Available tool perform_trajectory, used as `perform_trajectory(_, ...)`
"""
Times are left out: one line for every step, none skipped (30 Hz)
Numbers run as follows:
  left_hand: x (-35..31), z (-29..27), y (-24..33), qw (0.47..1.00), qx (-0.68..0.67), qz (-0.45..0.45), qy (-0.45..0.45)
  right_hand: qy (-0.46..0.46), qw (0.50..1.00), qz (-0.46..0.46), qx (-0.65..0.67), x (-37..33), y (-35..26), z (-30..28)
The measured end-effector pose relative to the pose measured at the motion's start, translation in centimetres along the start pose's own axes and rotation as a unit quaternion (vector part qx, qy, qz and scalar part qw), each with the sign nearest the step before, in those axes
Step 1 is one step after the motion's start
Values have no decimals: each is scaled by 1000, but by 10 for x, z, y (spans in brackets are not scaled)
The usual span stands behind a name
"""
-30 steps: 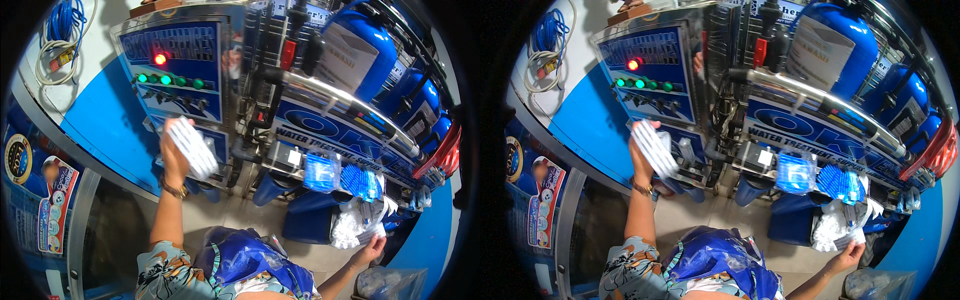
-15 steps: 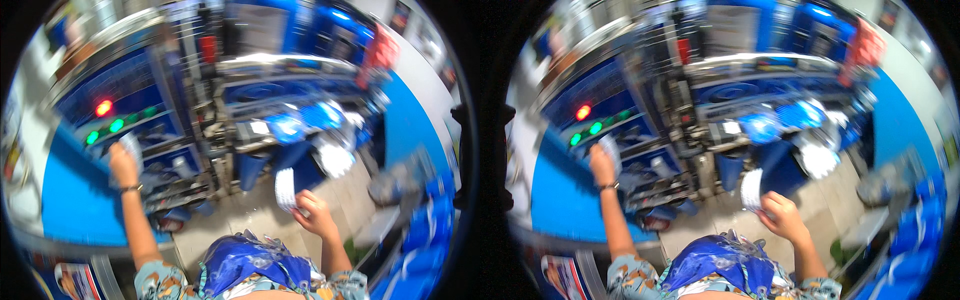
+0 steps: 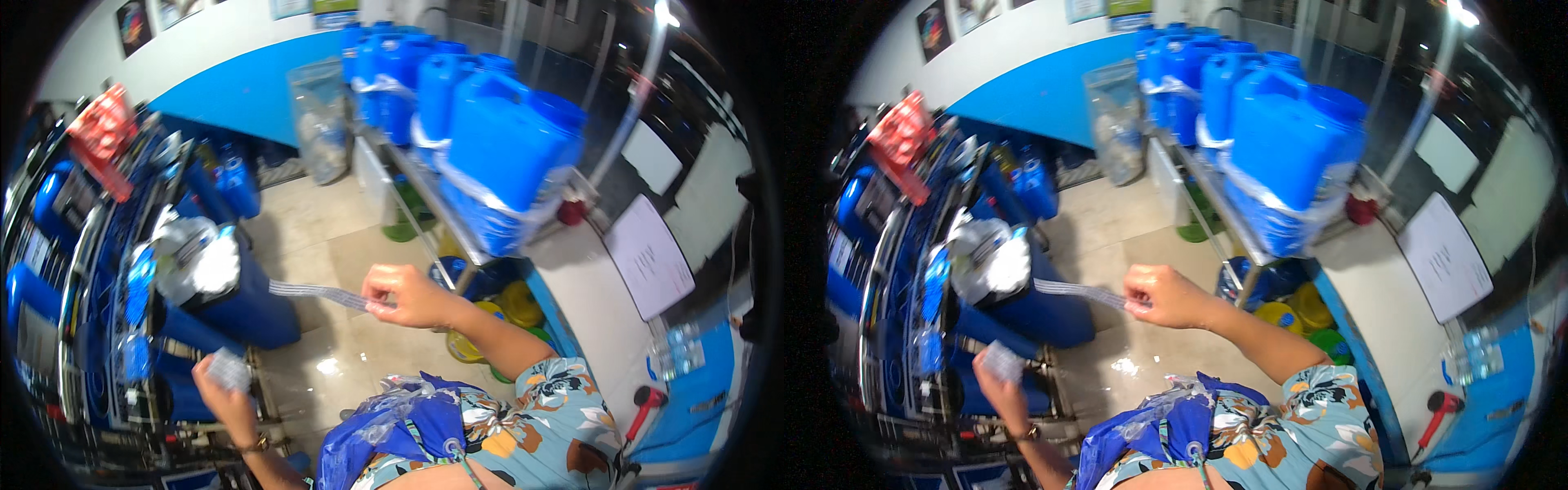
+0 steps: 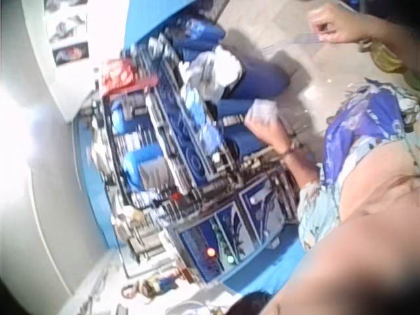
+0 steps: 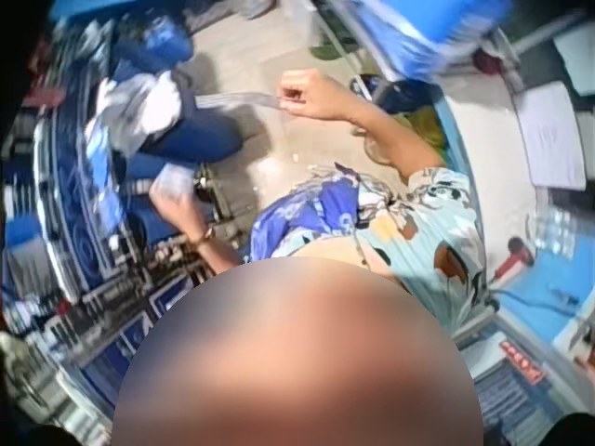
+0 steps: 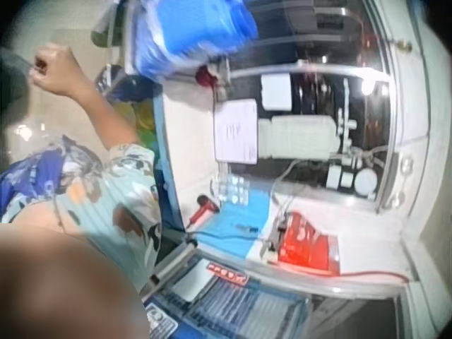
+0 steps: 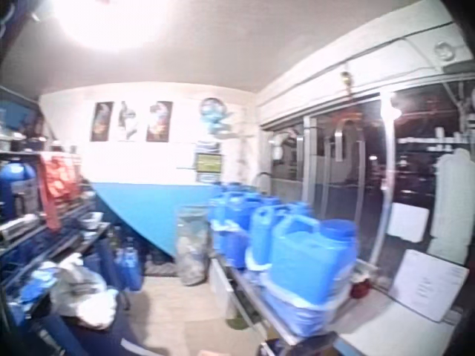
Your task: The person wraps a blue water container in a clear plastic bag, places it on a metal shelf with other containers, then wipes the counter with a pink cloth. They apply a seal strip to the container opening, use a hair dryer to heat the seal, and secure the lid. The person repeats sealing on another container and moves the finished containers to a storage area.
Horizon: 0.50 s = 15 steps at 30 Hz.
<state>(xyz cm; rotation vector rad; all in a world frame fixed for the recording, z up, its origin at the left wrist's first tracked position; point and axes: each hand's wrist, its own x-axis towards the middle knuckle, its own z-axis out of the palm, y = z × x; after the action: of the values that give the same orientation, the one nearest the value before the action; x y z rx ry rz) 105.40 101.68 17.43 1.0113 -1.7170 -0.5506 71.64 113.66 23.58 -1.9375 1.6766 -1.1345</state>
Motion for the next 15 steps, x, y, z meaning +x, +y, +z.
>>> perform_trajectory(11, 40, 28, 994, -8, 56, -89, 46, 999, 7, -19, -26, 8, -26)
perform_trajectory(14, 80, 59, 985, -51, 97, -131, 77, 995, 47, -45, -56, 18, -52)
perform_trajectory(15, 113, 90, 974, -66, 153, -153, 114, 989, 60, -66, -89, 30, -78)
perform_trajectory(13, 140, 121, 968, -47, 172, -179, 154, 979, 135, -23, -121, 44, -101)
perform_trajectory(11, 167, 144, 954, -24, 229, -190, 204, 967, 148, 36, -154, 67, -118)
perform_trajectory(8, 190, 168, 948, -38, 241, -206, 232, 940, 239, 71, -191, 89, -140)
perform_trajectory(3, 213, 187, 941, -47, 251, -221, 254, 923, 259, 127, -231, 115, -160)
perform_trajectory(-2, 234, 203, 933, -60, 261, -242, 282, 886, 355, 93, -275, 142, -175)
perform_trajectory(-7, 255, 216, 924, -73, 270, -260, 299, 873, 375, 91, -318, 170, -186)
perform_trajectory(-14, 273, 228, 913, -93, 284, -276, 326, 826, 458, 35, -361, 197, -191)
perform_trajectory(-21, 291, 242, 904, -116, 298, -285, 348, 786, 511, 17, -400, 219, -192)
perform_trajectory(-29, 311, 249, 895, -136, 313, -289, 358, 785, 501, -65, -433, 242, -186)
perform_trajectory(-34, 324, 261, 886, -156, 320, -297, 364, 752, 536, -122, -462, 251, -182)
perform_trajectory(-38, 336, 270, 878, -163, 336, -300, 285, 722, 589, -222, -482, 254, -179)
perform_trajectory(-42, 347, 278, 869, -171, 349, -307, 172, 631, 696, -296, -495, 248, -178)
